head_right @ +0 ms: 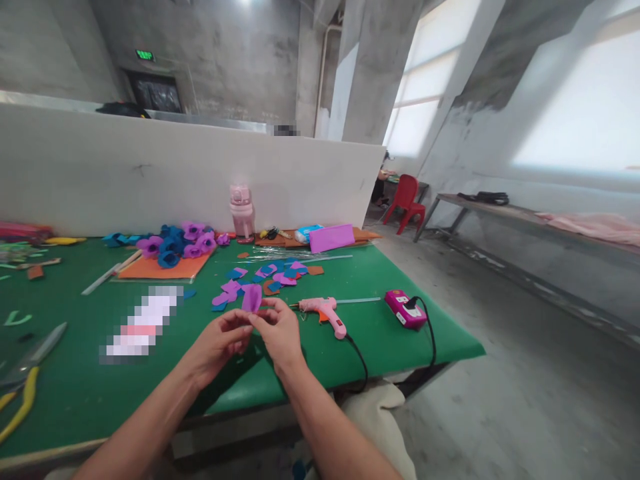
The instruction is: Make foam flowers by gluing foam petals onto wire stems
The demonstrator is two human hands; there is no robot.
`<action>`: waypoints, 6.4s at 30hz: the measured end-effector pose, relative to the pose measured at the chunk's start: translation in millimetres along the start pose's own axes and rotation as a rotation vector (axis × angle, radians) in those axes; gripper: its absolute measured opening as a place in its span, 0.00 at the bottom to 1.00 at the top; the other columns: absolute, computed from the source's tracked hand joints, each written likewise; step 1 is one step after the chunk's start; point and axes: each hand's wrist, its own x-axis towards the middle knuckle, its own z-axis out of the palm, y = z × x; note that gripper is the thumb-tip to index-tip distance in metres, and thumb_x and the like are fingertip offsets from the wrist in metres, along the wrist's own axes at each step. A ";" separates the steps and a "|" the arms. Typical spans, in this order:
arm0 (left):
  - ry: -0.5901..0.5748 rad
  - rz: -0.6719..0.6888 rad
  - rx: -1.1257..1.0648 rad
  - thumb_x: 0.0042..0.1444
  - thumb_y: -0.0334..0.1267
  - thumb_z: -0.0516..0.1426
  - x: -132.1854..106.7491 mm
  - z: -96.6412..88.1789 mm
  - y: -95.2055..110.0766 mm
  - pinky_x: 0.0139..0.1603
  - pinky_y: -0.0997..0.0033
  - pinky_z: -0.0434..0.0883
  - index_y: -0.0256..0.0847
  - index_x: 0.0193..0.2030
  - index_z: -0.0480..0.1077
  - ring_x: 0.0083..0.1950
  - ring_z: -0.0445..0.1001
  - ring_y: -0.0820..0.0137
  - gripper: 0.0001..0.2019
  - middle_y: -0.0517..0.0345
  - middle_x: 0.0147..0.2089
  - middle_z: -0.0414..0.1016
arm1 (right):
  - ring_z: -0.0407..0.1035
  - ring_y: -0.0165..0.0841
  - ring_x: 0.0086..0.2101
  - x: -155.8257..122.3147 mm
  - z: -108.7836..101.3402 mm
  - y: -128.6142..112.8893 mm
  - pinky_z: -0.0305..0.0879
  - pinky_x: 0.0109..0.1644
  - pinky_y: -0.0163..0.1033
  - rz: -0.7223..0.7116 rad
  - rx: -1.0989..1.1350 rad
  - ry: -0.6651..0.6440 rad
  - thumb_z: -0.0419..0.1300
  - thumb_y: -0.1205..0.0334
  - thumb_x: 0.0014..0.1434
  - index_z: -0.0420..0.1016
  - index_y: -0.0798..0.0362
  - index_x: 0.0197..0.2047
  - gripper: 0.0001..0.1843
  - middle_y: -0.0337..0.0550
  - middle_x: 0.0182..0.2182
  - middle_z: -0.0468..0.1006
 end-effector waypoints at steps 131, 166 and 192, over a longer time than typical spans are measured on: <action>0.173 0.067 -0.110 0.36 0.35 0.65 -0.9 -0.2 4.7 0.31 0.77 0.65 0.36 0.25 0.69 0.28 0.68 0.77 0.10 0.62 0.25 0.71 | 0.69 0.32 0.30 -12.7 5.5 -2.4 0.66 0.37 0.36 -0.369 -0.554 0.049 0.54 0.66 0.50 0.74 0.51 0.31 0.08 0.40 0.29 0.75; 0.246 0.463 0.290 0.44 0.36 0.61 -15.3 11.5 13.6 0.37 0.73 0.69 0.39 0.30 0.72 0.32 0.72 0.71 0.06 0.59 0.29 0.75 | 0.66 0.26 0.28 -3.7 -0.9 2.5 0.62 0.36 0.33 -0.228 0.116 -0.115 0.61 0.66 0.51 0.73 0.52 0.32 0.03 0.35 0.25 0.72; 0.225 0.501 0.359 0.45 0.38 0.60 -18.4 17.6 12.1 0.34 0.74 0.68 0.39 0.29 0.73 0.32 0.70 0.71 0.06 0.58 0.29 0.73 | 0.65 0.26 0.27 -7.6 -2.0 6.7 0.63 0.35 0.33 -0.091 0.303 -0.193 0.64 0.66 0.47 0.72 0.52 0.30 0.05 0.35 0.24 0.72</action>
